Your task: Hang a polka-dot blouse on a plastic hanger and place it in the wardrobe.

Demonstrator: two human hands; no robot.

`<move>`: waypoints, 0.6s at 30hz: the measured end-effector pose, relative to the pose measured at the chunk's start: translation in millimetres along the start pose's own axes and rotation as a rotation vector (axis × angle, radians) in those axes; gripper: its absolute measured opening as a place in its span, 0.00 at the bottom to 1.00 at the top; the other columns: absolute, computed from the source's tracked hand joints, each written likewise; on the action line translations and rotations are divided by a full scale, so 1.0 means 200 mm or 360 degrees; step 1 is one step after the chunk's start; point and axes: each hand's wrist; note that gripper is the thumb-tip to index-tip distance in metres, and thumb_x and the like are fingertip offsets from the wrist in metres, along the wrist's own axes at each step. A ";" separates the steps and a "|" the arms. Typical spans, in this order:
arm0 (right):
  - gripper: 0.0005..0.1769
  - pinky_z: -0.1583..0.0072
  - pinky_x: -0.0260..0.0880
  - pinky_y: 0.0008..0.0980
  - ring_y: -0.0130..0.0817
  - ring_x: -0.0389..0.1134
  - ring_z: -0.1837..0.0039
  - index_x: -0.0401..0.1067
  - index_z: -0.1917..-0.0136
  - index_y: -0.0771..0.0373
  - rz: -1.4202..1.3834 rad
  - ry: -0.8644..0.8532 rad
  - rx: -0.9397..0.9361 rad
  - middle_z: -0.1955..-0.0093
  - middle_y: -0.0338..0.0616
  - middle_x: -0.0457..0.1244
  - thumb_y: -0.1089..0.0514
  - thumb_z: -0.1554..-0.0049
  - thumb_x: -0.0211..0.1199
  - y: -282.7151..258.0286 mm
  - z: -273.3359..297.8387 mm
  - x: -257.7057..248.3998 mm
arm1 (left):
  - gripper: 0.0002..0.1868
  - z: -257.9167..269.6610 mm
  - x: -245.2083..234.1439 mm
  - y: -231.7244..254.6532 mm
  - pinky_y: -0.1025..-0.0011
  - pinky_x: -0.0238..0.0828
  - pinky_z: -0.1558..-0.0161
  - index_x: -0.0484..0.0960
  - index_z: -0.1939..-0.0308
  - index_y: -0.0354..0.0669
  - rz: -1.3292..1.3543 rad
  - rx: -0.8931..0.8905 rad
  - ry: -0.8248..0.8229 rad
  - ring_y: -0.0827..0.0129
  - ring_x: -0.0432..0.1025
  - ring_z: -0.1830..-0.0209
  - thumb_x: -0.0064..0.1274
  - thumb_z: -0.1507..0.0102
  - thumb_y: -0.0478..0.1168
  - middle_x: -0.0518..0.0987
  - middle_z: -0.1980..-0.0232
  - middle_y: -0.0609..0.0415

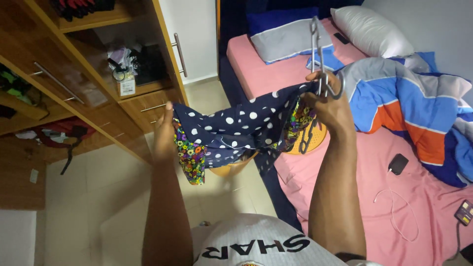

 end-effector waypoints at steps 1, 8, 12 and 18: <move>0.23 0.54 0.65 0.29 0.26 0.62 0.53 0.69 0.42 0.57 0.0002 -0.0004 0.0007 0.53 0.36 0.59 0.68 0.49 0.69 0.00 0.00 0.00 | 0.24 0.03 0.00 0.03 0.78 0.64 0.67 0.81 0.56 0.41 -0.0001 -0.0008 0.0002 0.79 0.67 0.71 0.45 0.26 0.58 0.75 0.68 0.62; 0.25 0.54 0.67 0.30 0.27 0.63 0.53 0.68 0.43 0.60 0.0110 0.0176 -0.0137 0.55 0.36 0.59 0.67 0.50 0.75 -0.04 0.00 -0.04 | 0.24 0.08 0.00 0.11 0.72 0.75 0.46 0.74 0.42 0.40 0.0235 -0.0030 -0.0752 0.76 0.78 0.53 0.61 0.42 0.33 0.83 0.53 0.59; 0.24 0.54 0.67 0.29 0.27 0.63 0.54 0.67 0.43 0.60 -0.0029 0.0205 -0.0070 0.55 0.35 0.59 0.67 0.51 0.73 -0.06 0.03 -0.08 | 0.25 0.08 -0.02 0.08 0.74 0.74 0.45 0.76 0.43 0.40 0.0036 -0.0051 -0.0705 0.77 0.77 0.52 0.63 0.43 0.32 0.83 0.52 0.60; 0.23 0.53 0.67 0.28 0.27 0.64 0.54 0.67 0.43 0.61 0.0003 0.0215 -0.0157 0.55 0.36 0.61 0.67 0.49 0.74 0.01 0.04 -0.11 | 0.14 0.00 -0.03 0.00 0.75 0.72 0.55 0.82 0.52 0.36 -0.0182 0.0021 -0.0554 0.76 0.74 0.60 0.63 0.34 0.42 0.81 0.59 0.56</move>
Point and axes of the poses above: each hand's wrist, its own z-axis away from the middle knuckle, its own x-axis out of the palm, y = z × x
